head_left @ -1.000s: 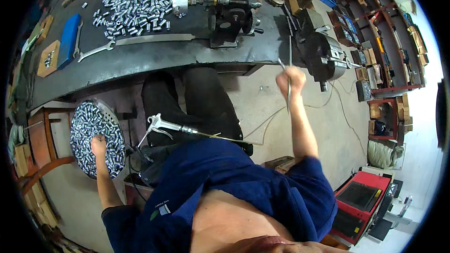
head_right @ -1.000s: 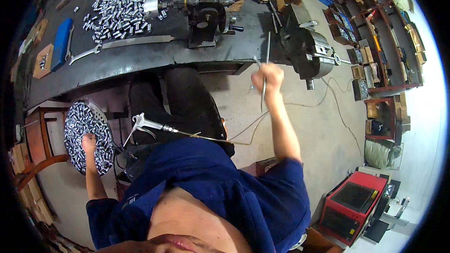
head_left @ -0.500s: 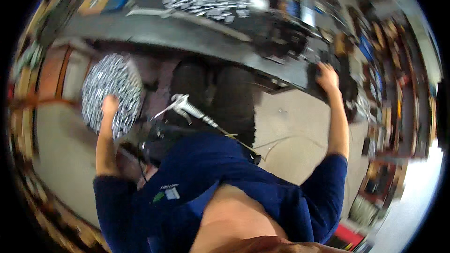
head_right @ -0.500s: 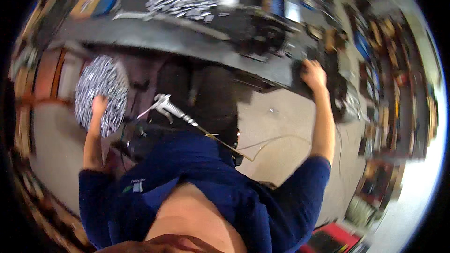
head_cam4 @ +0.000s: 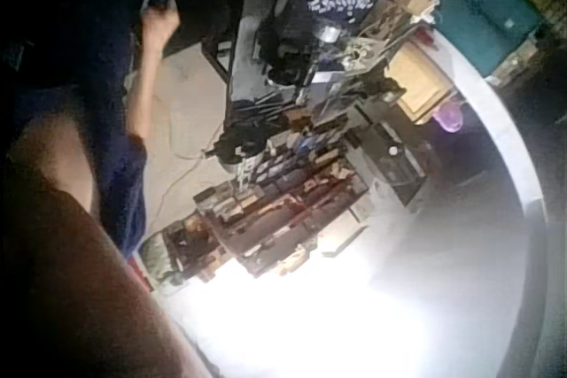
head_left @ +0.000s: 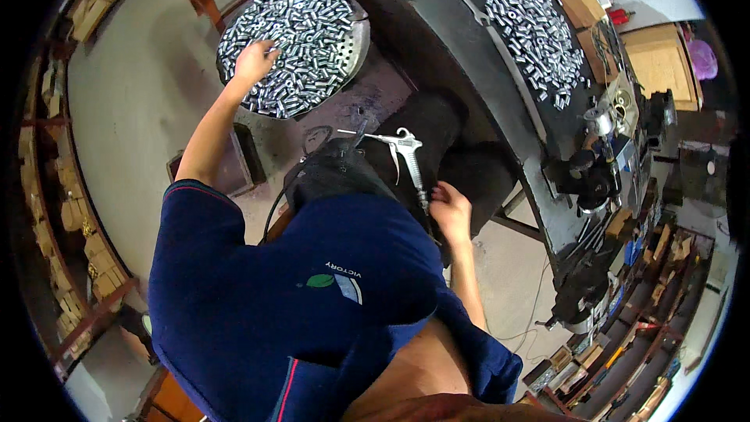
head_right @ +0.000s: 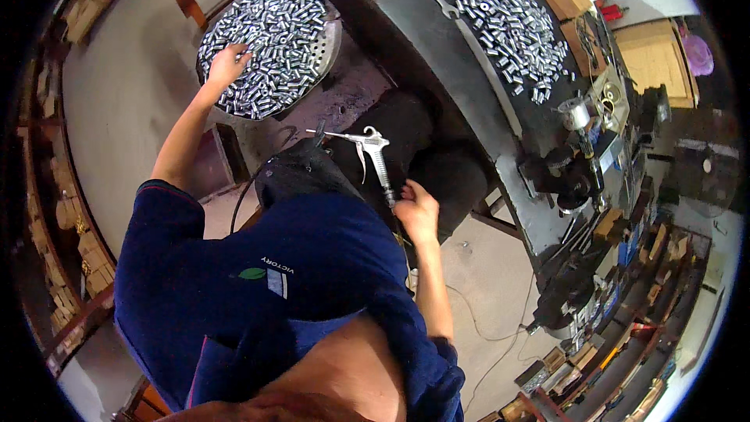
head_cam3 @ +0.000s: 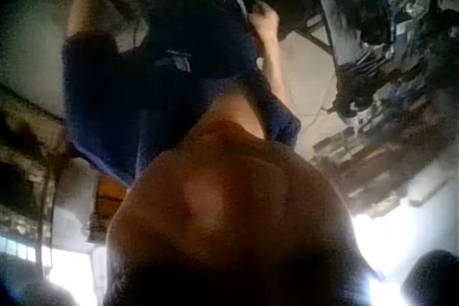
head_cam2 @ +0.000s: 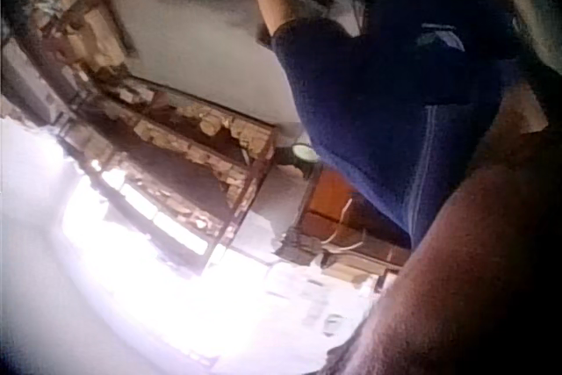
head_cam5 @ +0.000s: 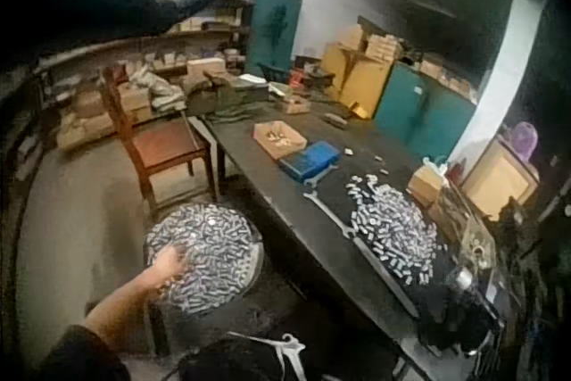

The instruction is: The person repeatedly picks up small cylindrical metal parts from a pile on a workbench. They use a thin metal tool to scrape the surface of each part individually. After cleaning, the person places the part into a separate container.

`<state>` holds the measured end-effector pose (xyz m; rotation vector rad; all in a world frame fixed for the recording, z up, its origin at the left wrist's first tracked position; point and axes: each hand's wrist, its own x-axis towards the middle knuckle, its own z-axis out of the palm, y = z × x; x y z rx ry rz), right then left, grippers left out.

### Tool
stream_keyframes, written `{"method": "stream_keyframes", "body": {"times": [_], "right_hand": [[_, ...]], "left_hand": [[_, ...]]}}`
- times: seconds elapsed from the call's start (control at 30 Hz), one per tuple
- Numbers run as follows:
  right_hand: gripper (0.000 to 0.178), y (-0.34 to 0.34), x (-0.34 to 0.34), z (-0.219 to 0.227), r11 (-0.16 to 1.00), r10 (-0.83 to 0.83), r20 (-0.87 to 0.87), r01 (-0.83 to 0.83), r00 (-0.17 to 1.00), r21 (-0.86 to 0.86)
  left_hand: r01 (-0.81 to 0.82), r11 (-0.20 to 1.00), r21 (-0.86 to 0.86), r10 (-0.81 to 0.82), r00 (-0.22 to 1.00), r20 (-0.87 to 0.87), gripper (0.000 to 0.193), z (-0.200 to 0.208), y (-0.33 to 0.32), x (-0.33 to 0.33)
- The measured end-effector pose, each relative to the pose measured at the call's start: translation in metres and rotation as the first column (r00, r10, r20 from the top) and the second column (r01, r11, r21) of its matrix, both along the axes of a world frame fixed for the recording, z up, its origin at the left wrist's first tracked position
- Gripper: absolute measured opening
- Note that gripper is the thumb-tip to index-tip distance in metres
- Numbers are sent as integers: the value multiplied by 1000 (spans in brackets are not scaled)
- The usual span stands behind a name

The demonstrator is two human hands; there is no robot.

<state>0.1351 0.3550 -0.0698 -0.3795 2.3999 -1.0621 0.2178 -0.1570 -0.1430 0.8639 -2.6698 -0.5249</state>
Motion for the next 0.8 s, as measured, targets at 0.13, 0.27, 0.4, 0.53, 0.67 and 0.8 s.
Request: {"method": "stream_keyframes", "body": {"times": [0.13, 0.27, 0.4, 0.53, 0.67, 0.8], "right_hand": [[34, -36, -21, -43, 985, 136, 215, -108, 967, -137], [38, -51, -34, 8, 969, 111, 362, -20, 926, -247], [42, -49, -49, 80, 914, 50, 291, 73, 955, -398], [58, -92, -55, 93, 840, 178, 621, 211, 763, -500], [35, -130, -81, 66, 895, 336, 801, 96, 496, -435], [29, -199, -92, 78, 945, 327, 572, -260, 752, -199]], "left_hand": [[2, 999, -43, -4, 998, -58, 39, -13, 6, 25], [-85, 994, -73, 81, 995, -66, 43, -36, 4, 44], [-96, 995, 22, 97, 990, -99, 41, -48, 6, 48], [-157, 970, -185, 158, 987, -11, 33, -65, 22, 33], [-78, 988, -130, 77, 997, -14, 34, -52, 27, 24], [3, 988, -153, -17, 996, -86, 41, -47, 28, 8]]}}
